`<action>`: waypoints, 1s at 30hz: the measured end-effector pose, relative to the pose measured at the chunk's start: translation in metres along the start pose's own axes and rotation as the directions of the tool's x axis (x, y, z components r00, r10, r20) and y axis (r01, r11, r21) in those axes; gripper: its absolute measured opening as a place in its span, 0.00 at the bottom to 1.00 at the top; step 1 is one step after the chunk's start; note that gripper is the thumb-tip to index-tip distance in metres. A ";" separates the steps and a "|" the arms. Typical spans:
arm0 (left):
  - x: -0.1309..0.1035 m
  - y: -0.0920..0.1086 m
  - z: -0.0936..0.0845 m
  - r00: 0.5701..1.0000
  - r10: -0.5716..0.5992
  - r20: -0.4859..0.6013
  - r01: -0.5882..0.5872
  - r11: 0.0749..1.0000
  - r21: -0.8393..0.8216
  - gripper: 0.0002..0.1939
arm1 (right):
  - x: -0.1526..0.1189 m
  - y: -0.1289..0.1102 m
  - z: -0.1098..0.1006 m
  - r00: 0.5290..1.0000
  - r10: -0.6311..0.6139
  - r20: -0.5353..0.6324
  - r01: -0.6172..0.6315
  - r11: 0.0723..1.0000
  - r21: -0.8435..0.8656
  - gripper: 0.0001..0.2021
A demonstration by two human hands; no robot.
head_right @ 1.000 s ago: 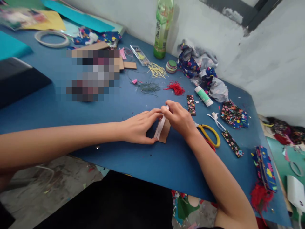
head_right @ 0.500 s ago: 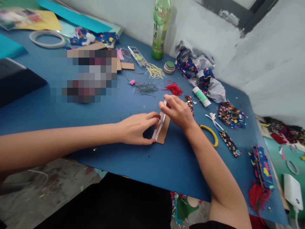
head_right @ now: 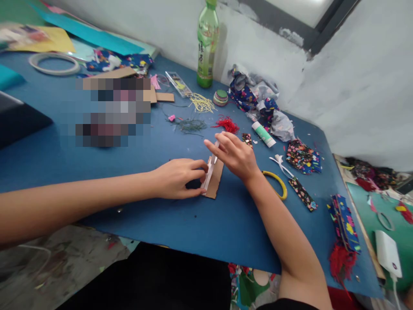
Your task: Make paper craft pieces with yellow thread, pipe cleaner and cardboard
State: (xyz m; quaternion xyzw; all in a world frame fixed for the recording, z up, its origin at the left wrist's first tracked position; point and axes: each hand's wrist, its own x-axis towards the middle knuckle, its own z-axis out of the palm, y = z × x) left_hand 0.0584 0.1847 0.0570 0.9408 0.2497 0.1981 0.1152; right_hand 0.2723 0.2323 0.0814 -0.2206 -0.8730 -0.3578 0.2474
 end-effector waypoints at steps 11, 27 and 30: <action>0.001 0.000 0.007 0.993 0.100 -0.061 -0.092 0.988 0.126 0.11 | -0.009 -0.003 0.003 0.999 -0.004 0.034 0.005 1.000 -0.031 0.20; -0.005 0.018 0.002 0.964 0.258 -0.064 -0.207 0.880 0.427 0.15 | -0.008 0.003 -0.006 1.000 0.005 0.021 -0.004 0.996 -0.084 0.20; -0.005 0.018 0.002 0.976 0.202 -0.081 -0.152 0.900 0.409 0.18 | -0.010 0.005 -0.007 0.997 0.071 0.035 -0.071 0.997 -0.012 0.24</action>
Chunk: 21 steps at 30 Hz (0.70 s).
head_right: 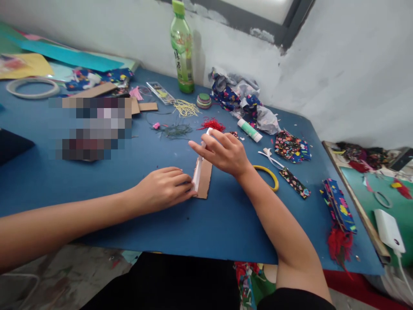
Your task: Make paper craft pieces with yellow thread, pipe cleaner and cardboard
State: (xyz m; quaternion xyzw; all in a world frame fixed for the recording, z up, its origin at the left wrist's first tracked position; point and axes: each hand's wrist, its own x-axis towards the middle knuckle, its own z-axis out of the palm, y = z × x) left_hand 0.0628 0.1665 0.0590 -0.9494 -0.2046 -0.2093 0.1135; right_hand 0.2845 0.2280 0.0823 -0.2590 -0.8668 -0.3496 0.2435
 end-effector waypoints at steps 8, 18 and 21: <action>-0.001 -0.002 0.004 0.995 -0.071 0.063 0.074 0.996 -0.044 0.17 | 0.004 -0.001 -0.005 0.995 0.075 0.061 -0.074 0.997 -0.012 0.25; 0.002 -0.014 0.010 0.973 -0.187 0.135 0.226 0.883 -0.412 0.13 | 0.007 0.003 -0.009 0.998 0.046 0.031 -0.046 0.999 0.005 0.24; 0.005 -0.018 0.013 0.965 -0.220 0.144 0.262 0.813 -0.520 0.11 | 0.005 0.004 -0.005 0.999 0.033 0.037 -0.034 0.999 0.015 0.24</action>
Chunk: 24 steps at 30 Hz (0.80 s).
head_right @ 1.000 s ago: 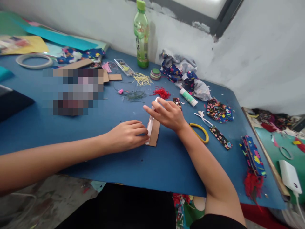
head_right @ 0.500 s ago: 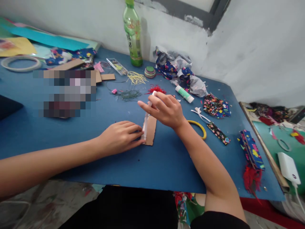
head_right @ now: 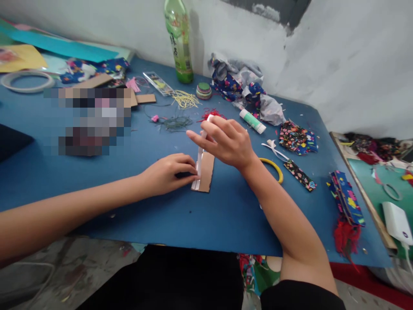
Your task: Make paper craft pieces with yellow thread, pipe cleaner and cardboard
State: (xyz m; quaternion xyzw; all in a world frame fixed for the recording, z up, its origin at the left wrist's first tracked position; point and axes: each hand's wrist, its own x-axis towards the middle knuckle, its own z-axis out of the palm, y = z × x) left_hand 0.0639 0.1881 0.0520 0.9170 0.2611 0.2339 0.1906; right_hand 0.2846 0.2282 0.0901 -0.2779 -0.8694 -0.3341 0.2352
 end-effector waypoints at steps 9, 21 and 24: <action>0.004 -0.003 0.003 0.987 -0.151 -0.049 0.138 0.967 -0.216 0.04 | 0.000 0.001 0.007 0.997 -0.059 -0.055 0.053 0.993 -0.102 0.20; 0.005 -0.006 0.009 0.975 -0.193 -0.112 0.172 0.969 -0.177 0.07 | -0.005 -0.005 0.017 0.992 -0.110 0.060 0.106 0.992 0.073 0.17; 0.004 -0.005 0.009 0.986 -0.125 -0.108 0.113 0.987 -0.115 0.06 | -0.006 -0.006 0.017 0.989 -0.141 0.052 0.140 0.990 0.033 0.17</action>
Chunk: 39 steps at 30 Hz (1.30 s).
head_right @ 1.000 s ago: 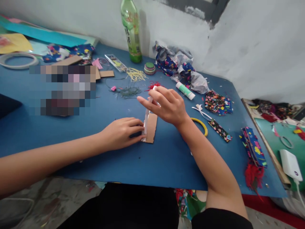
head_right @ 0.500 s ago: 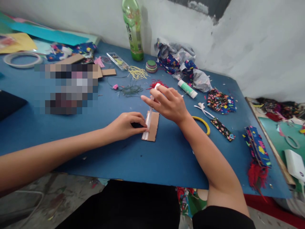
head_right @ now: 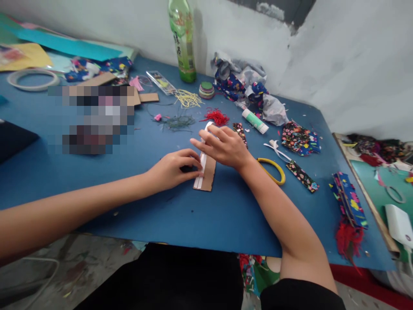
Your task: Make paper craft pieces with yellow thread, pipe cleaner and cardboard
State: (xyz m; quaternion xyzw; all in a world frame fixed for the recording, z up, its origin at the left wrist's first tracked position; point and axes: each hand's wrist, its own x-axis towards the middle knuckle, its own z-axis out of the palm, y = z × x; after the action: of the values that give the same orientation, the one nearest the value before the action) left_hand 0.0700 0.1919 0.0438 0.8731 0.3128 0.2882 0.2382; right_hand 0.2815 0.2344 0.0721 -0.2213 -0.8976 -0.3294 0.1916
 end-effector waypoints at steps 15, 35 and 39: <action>-0.002 0.000 -0.002 0.997 0.075 0.008 -0.075 0.988 0.137 0.13 | 0.012 0.002 -0.016 0.965 0.217 -0.147 -0.214 0.976 0.038 0.20; -0.002 0.003 -0.009 0.994 -0.005 0.107 -0.006 0.995 0.097 0.21 | 0.030 -0.011 -0.016 0.910 0.413 -0.049 -0.294 0.723 0.625 0.17; -0.002 0.004 -0.010 0.994 -0.003 0.109 -0.007 0.996 0.090 0.21 | 0.031 -0.008 -0.016 0.909 0.416 0.024 -0.322 0.664 0.675 0.16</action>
State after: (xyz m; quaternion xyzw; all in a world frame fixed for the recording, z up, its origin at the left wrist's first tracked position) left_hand 0.0640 0.1901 0.0530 0.8976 0.3112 0.2262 0.2151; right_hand 0.2549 0.2262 0.0946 -0.2934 -0.8764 0.0442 0.3794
